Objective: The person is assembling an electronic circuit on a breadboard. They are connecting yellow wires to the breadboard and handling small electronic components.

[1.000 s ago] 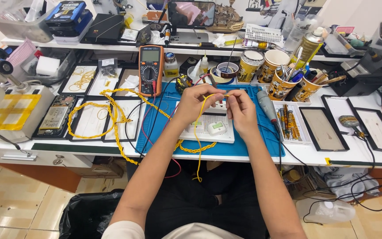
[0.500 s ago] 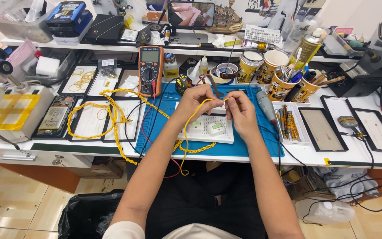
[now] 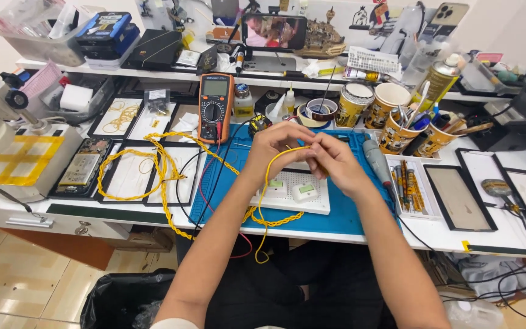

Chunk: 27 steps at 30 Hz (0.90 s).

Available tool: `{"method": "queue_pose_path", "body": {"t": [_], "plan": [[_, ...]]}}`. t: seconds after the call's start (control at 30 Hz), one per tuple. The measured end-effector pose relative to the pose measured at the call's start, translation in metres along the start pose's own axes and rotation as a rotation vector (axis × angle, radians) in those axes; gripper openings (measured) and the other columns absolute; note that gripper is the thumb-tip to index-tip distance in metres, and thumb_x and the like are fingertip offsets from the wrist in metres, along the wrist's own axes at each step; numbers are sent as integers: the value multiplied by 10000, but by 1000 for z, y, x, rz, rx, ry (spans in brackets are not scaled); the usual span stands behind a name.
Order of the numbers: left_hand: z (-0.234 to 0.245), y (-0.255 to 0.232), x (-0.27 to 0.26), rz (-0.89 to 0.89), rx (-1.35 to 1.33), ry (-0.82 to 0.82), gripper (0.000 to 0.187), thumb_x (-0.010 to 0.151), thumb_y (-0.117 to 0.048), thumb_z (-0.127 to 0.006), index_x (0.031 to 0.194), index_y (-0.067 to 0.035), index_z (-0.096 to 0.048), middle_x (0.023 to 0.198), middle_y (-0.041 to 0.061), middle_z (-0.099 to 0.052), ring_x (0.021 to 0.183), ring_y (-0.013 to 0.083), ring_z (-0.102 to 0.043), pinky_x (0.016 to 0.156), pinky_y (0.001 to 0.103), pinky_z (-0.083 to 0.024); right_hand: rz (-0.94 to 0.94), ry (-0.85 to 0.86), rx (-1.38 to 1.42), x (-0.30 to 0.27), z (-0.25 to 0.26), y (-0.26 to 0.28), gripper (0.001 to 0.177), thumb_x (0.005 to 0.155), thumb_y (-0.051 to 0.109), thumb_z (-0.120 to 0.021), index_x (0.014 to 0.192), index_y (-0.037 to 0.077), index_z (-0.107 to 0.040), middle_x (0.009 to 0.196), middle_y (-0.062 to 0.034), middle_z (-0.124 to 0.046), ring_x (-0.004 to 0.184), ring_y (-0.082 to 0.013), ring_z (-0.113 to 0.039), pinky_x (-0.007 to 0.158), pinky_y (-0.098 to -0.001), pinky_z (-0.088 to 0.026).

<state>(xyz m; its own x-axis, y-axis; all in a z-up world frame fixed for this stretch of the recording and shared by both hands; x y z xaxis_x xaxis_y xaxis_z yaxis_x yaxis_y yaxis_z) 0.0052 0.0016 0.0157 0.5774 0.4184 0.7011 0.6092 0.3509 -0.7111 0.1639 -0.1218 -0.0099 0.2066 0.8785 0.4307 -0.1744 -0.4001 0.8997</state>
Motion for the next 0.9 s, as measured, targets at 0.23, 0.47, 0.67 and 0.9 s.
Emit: {"method": "queue_pose_path", "body": {"t": [0.23, 0.47, 0.67, 0.9], "plan": [[6, -10, 1, -91, 177, -114, 118, 931, -12, -931, 1027, -39, -867, 1048, 137, -834, 836, 219, -841, 684, 274, -698, 13, 151, -163, 21, 0, 27, 278, 1180, 105, -517, 983, 29, -697, 704, -97, -692, 539, -155, -665, 493, -280, -519], [0, 8, -6, -212, 367, -153, 116, 947, -82, -925, 987, -29, -829, 971, 101, -806, 799, 199, -792, 693, 273, -673, 247, -24, -646, 3, -16, 21, 123, 1123, 79, -656, 1084, 89, -772, 719, -49, -721, 575, -227, -690, 545, -319, -543], [-2, 15, -6, -338, 485, -196, 158, 963, -67, -907, 915, -1, -771, 890, 113, -768, 745, 203, -760, 669, 260, -649, 499, -270, -1104, -8, -19, -2, 77, 1142, 154, -722, 1112, 120, -784, 816, -7, -695, 622, -207, -676, 533, -327, -536], [2, 11, -9, -493, 692, -345, 334, 987, -74, -891, 772, -56, -635, 766, 45, -682, 653, 180, -712, 570, 214, -594, 598, -386, -1257, -9, -30, -9, 131, 1166, 268, -673, 1230, 211, -772, 871, 64, -694, 648, -183, -698, 593, -307, -569]]}}
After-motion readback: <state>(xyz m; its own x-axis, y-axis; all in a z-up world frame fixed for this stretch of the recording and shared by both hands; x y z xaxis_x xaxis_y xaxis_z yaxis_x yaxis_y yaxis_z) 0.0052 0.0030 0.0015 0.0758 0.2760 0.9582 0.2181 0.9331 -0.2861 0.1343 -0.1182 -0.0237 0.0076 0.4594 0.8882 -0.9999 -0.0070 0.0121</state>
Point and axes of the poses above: each hand's wrist, its own x-axis towards the middle knuckle, its own z-axis out of the back of the hand, y = z × x, the point moved 1 cm from there along x, towards the middle knuckle
